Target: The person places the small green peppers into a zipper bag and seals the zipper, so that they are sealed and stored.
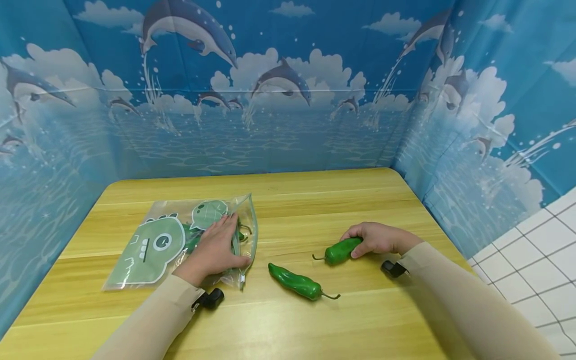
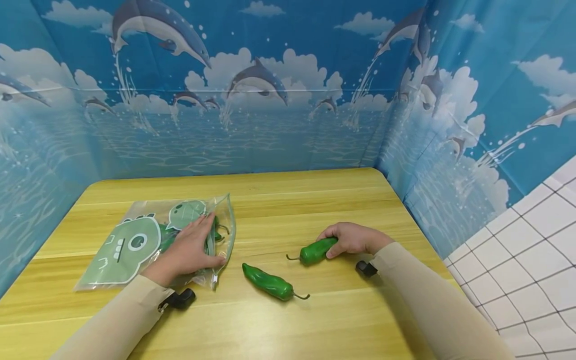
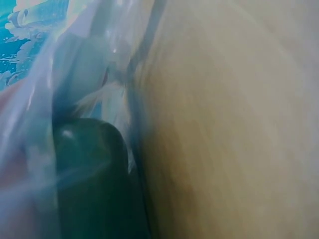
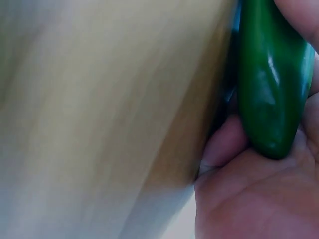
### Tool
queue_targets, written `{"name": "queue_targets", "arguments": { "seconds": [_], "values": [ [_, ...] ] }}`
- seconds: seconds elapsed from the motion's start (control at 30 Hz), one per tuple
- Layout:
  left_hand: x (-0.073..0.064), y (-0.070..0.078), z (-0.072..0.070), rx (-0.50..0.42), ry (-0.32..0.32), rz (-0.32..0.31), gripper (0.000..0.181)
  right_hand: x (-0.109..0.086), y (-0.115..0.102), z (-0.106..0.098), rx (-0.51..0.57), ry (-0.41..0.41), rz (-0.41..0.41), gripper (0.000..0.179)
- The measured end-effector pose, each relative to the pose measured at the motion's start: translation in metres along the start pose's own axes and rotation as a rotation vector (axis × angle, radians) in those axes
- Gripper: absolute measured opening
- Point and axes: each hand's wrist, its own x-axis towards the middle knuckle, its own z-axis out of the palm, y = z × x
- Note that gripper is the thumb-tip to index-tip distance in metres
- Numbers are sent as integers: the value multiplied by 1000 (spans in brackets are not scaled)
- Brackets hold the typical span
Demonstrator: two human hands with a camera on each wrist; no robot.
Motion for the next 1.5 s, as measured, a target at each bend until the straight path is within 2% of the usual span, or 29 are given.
{"name": "queue_targets", "arguments": {
  "seconds": [0.2, 1.5],
  "values": [
    [0, -1, 0, -5, 2, -3, 130, 0, -2, 2, 31, -3, -20, 39],
    [-1, 1, -1, -2, 8, 8, 129, -1, -2, 1, 95, -19, -17, 40]
  ]
}}
